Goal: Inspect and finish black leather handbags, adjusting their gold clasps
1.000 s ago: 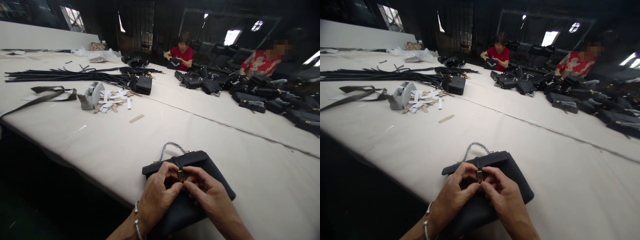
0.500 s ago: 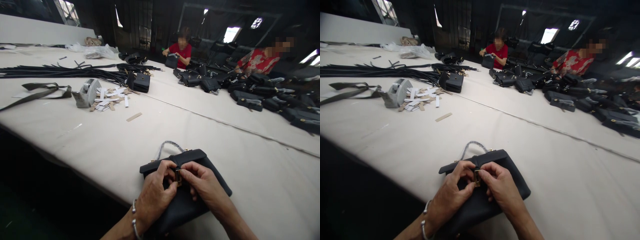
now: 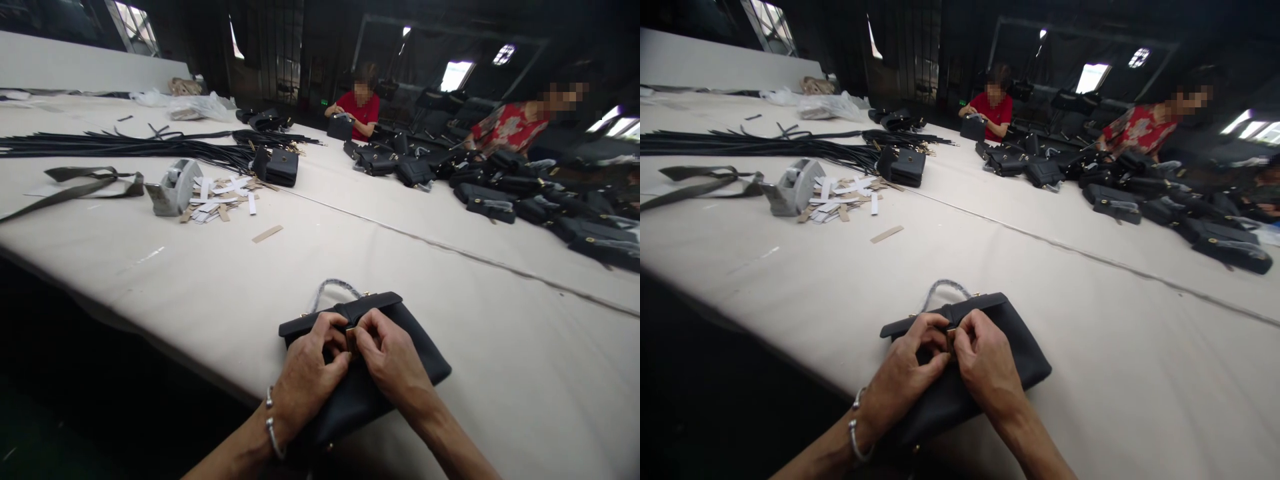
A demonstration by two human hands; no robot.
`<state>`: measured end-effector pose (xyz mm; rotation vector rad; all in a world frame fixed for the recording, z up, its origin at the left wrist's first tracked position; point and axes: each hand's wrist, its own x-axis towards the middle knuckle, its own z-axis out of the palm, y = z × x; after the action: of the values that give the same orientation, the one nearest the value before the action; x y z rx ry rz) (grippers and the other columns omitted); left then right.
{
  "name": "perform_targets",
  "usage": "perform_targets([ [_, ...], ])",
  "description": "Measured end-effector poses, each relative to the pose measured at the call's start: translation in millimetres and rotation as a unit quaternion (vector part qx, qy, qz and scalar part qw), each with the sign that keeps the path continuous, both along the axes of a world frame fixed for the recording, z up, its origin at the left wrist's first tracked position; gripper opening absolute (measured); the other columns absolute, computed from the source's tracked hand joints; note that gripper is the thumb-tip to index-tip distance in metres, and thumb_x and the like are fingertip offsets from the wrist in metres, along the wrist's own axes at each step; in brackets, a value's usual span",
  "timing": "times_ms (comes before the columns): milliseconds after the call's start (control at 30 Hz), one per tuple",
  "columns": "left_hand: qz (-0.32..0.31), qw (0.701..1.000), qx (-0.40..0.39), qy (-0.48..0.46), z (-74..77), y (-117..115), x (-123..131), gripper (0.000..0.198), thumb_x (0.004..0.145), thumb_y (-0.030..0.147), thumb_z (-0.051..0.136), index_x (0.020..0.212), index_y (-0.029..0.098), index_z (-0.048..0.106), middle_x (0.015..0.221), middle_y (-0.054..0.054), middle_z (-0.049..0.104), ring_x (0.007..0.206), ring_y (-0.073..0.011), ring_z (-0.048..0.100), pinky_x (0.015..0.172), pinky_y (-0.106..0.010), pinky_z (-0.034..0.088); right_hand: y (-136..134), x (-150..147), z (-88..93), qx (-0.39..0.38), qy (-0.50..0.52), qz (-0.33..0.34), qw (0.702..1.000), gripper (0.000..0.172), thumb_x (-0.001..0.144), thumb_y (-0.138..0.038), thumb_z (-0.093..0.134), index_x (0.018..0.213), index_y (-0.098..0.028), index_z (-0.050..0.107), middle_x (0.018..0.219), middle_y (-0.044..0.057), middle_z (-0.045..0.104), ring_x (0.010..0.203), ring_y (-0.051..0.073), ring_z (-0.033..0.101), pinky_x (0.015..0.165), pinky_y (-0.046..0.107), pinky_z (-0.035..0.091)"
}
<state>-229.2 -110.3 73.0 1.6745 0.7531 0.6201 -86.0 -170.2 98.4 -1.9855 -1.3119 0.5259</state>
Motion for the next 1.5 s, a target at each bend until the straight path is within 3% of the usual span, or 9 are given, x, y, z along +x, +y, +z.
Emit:
perform_targets([
  [200, 0.003, 1.0, 0.003, 0.003, 2.8, -1, -3, 0.045, 0.083, 0.012, 0.055, 0.126, 0.026, 0.049, 0.096, 0.003, 0.073, 0.091, -0.0153, 0.067, 0.088, -0.025, 0.049, -10, -8, -8.6, 0.077, -0.098, 0.015, 0.992, 0.015, 0.091, -0.03, 0.046, 0.078, -0.024, 0.048, 0.076, 0.0, 0.055, 0.065, 0.015, 0.053, 0.061, 0.029, 0.039],
  [367, -0.018, 0.999, 0.027, 0.02, 4.0, -2, -5, 0.056, 0.085, 0.01, 0.049, 0.138, 0.028, 0.045, 0.11, 0.001, 0.072, 0.099, -0.0168, 0.067, 0.094, -0.029, 0.049, -23, -3, -3.9, 0.08, 0.061, 0.053, 0.994, 0.025, 0.094, -0.038, 0.046, 0.074, -0.023, 0.047, 0.07, -0.002, 0.051, 0.062, 0.013, 0.048, 0.06, 0.027, 0.04],
  [500, -0.017, 0.999, 0.04, 0.025, 3.9, -1, -4, 0.052, 0.09, 0.016, 0.051, 0.14, 0.028, 0.045, 0.117, 0.0, 0.071, 0.108, -0.0186, 0.066, 0.099, -0.031, 0.049, -30, -1, -2.4, 0.104, 0.135, 0.05, 0.984, 0.028, 0.094, -0.041, 0.047, 0.074, -0.023, 0.048, 0.07, -0.003, 0.053, 0.061, 0.012, 0.049, 0.059, 0.026, 0.042],
  [733, -0.036, 0.989, 0.129, 0.07, -2.3, 0, -5, 0.047, 0.096, 0.023, 0.048, 0.143, 0.029, 0.045, 0.127, -0.002, 0.067, 0.111, -0.0224, 0.065, 0.099, -0.036, 0.052, -22, -3, -8.7, 0.112, 0.213, -0.057, 0.969, 0.031, 0.092, -0.053, 0.048, 0.087, -0.022, 0.049, 0.077, 0.001, 0.065, 0.048, 0.009, 0.046, 0.045, 0.024, 0.038],
  [867, -0.033, 0.983, 0.175, 0.047, -10.3, -1, -5, 0.043, 0.097, 0.022, 0.046, 0.139, 0.028, 0.051, 0.133, -0.001, 0.063, 0.118, -0.0205, 0.062, 0.106, -0.035, 0.048, -13, -2, 2.0, 0.053, 0.26, -0.043, 0.963, 0.038, 0.089, -0.059, 0.048, 0.082, -0.022, 0.043, 0.084, 0.002, 0.069, 0.037, 0.005, 0.04, 0.037, 0.024, 0.032],
  [1067, -0.019, 0.99, 0.135, 0.025, -9.8, 1, -7, 0.042, 0.094, 0.017, 0.049, 0.135, 0.027, 0.054, 0.131, -0.001, 0.064, 0.119, -0.0194, 0.061, 0.107, -0.033, 0.047, -16, -6, 24.5, -0.018, 0.308, -0.026, 0.951, 0.037, 0.089, -0.057, 0.05, 0.08, -0.022, 0.042, 0.061, -0.007, 0.058, 0.036, 0.004, 0.037, 0.038, 0.019, 0.022],
  [1200, -0.016, 0.996, 0.083, 0.003, -4.7, 4, -10, 0.043, 0.093, 0.015, 0.049, 0.134, 0.025, 0.051, 0.123, 0.0, 0.069, 0.114, -0.0168, 0.064, 0.103, -0.029, 0.049, -28, -5, 25.2, -0.042, 0.318, -0.025, 0.947, 0.04, 0.089, -0.06, 0.051, 0.08, -0.022, 0.041, 0.052, -0.011, 0.046, 0.037, 0.003, 0.034, 0.039, 0.018, 0.019],
  [1367, -0.019, 0.994, 0.102, 0.024, 2.2, 13, -9, 0.038, 0.091, 0.015, 0.049, 0.128, 0.025, 0.053, 0.112, -0.001, 0.073, 0.105, -0.0185, 0.068, 0.094, -0.029, 0.05, -37, 0, 18.8, -0.03, 0.319, -0.06, 0.945, 0.043, 0.085, -0.063, 0.055, 0.083, -0.022, 0.043, 0.053, -0.01, 0.049, 0.036, 0.004, 0.037, 0.038, 0.017, 0.021],
  [1500, -0.024, 0.986, 0.147, 0.077, 12.7, 25, -6, 0.031, 0.091, 0.015, 0.049, 0.119, 0.025, 0.059, 0.098, 0.0, 0.074, 0.09, -0.0195, 0.07, 0.084, -0.029, 0.051, -57, 4, 16.7, -0.035, 0.399, -0.046, 0.915, 0.042, 0.086, -0.062, 0.057, 0.088, -0.021, 0.047, 0.056, -0.007, 0.056, 0.035, 0.003, 0.041, 0.037, 0.015, 0.022],
])
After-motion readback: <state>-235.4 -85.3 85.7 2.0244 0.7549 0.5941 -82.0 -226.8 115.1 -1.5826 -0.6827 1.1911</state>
